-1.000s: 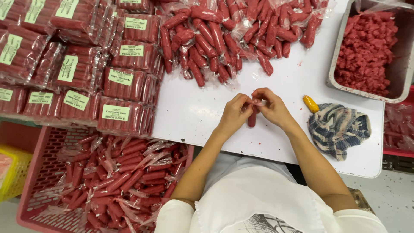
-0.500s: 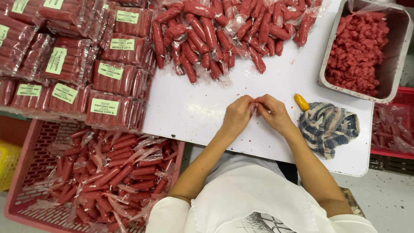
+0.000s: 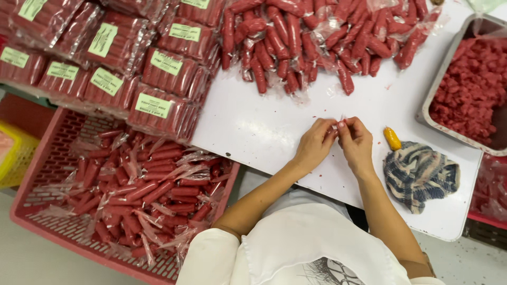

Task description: The person fills sausage casings with ground meat, ties off the ends, and places the finished sausages into a pink basket. They repeatedly pick up casings, fill them, and tie them off by hand.

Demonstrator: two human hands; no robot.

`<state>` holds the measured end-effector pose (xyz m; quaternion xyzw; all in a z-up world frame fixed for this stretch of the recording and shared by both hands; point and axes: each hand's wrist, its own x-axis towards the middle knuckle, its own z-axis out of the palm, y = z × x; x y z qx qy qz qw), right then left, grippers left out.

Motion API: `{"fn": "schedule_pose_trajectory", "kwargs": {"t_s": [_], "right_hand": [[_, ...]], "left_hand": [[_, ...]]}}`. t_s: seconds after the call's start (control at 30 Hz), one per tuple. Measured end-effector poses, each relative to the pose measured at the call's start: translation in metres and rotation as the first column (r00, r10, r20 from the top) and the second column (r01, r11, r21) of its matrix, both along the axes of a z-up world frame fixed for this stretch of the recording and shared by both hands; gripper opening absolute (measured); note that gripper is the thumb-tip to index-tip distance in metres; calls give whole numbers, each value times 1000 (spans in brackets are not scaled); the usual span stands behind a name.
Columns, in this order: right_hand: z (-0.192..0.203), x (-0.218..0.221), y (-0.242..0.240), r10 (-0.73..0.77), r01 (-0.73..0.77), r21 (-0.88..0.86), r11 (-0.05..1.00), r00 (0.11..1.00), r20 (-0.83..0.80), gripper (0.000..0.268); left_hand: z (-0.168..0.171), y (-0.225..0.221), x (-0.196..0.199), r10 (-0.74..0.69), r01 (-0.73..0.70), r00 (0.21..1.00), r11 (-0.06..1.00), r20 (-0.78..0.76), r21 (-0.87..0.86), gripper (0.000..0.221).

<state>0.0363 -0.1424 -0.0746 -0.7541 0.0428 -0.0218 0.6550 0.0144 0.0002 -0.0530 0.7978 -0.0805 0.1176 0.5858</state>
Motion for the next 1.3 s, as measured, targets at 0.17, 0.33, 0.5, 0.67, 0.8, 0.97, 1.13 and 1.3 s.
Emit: {"fn": "schedule_pose_trajectory", "kwargs": {"t_s": [0.17,0.33,0.5,0.67,0.8,0.97,1.13,1.3], "right_hand": [[3,37,16,-21,30,187,982,999,-47,12],[6,64,32,206,-155,-249,956,959,193,14],[20,85,6,428,36,-994,107,900,78,21],[-17,78,-11,331,-122,-728,674,932,150,10],[73,19,15,276,-293,201,935,955,113,5],[76,-1,-32,181,-143,545,826,983,-16,20],[70,-20,-79,138,123,829,545,962,-234,16],[73,-20,-88,236,225,954,196,934,-269,21]], "left_hand": [[-40,21,-4,-120,86,967,984,-226,-155,17],[12,125,-33,-107,106,969,994,-224,-19,27],[98,248,-126,637,50,769,9,-45,999,17],[119,239,-116,522,-26,838,330,-159,944,19],[102,144,-45,-83,126,989,913,-126,388,38],[67,21,-3,-421,377,884,899,-204,-221,40],[32,-37,-10,-648,487,691,745,-321,-456,29],[45,-19,-27,-792,418,533,552,-298,-721,22]]}}
